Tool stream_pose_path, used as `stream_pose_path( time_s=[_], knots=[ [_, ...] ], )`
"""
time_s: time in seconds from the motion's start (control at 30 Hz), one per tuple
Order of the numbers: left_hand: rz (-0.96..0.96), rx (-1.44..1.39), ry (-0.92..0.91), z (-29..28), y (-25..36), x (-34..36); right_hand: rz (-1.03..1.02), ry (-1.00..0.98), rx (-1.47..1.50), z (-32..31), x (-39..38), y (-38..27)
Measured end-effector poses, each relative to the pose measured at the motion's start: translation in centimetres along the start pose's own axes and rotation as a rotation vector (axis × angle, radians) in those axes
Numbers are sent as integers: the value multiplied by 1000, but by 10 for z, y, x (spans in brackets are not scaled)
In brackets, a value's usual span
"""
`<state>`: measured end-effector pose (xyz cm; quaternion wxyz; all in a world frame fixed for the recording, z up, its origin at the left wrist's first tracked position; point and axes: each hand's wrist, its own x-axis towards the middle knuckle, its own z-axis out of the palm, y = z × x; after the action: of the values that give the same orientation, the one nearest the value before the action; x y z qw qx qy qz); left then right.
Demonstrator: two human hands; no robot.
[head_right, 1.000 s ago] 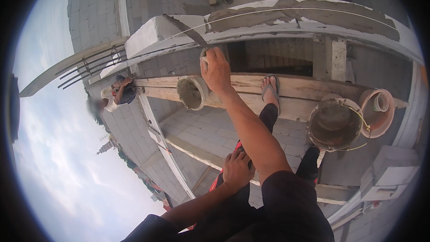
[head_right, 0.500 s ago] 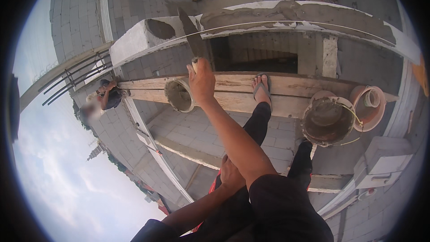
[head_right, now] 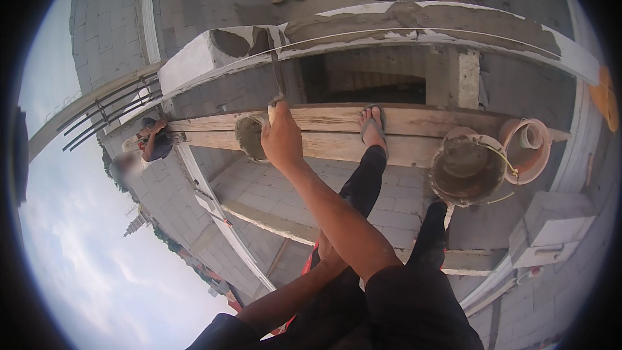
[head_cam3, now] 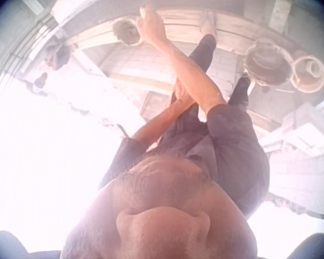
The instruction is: The person places white rectangular tiles onto a curved wall structure, applies cement with a trowel, and uses a hammer to tap the tiles into position. The person moves buckets and tools around the work area while continuing to install tiles.
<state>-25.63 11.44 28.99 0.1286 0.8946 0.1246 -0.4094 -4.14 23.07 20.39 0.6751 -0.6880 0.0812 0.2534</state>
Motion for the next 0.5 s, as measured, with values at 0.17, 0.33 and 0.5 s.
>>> stream_pose_path(
  time_s=[0.17, 0.33, 0.5],
  knots=[
    [11, 33, -48, -5, 7, 10, -153, -80, -11, -10, 3, -9],
    [-18, 48, -71, -8, 8, 13, -125, -126, -31, -19, -42, 41],
    [51, 10, 69, 19, -4, -3, 31, 53, 1, 19, 4, 11]
  ],
)
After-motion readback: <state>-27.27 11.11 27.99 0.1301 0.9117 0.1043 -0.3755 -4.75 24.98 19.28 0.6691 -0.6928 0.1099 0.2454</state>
